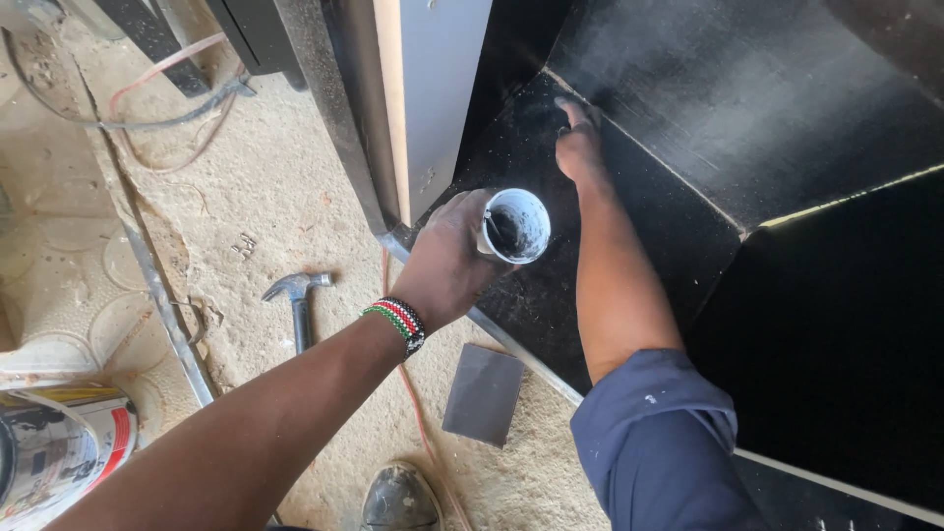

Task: The person fills gaps in a black cabinet using a putty knife and a small container of filler. They scoop the filler from the container and apply it to the seams and edges of the cabinet, smoothing it out with the knife. The person moves around the cabinet to access different areas.

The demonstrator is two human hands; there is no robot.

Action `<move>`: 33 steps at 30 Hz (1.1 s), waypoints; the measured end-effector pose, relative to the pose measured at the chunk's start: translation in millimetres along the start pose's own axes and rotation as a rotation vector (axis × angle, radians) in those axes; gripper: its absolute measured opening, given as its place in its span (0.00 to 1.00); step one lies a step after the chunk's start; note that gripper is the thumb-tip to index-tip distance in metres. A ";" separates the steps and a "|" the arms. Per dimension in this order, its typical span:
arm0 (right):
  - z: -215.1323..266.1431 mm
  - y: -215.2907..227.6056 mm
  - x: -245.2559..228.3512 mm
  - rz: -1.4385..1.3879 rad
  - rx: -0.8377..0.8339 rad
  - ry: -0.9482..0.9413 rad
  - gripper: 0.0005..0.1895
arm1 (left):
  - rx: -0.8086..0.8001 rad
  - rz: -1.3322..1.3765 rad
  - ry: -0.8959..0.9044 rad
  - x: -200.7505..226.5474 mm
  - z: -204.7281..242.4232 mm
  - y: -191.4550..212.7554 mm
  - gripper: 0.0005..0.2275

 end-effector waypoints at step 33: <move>452.8 -1.4 -61.4 -0.834 0.170 -0.033 0.14 | -0.009 0.347 0.176 -94.5 159.8 8.2 0.35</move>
Point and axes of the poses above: each hand's wrist, its own z-axis away from the middle knuckle, its own y-axis out of the back of the hand, x = y × z, the point moved 4 cm from there along -z, towards the middle knuckle, and after that the axes turned 2 degrees about -x, right-handed, at the moved point
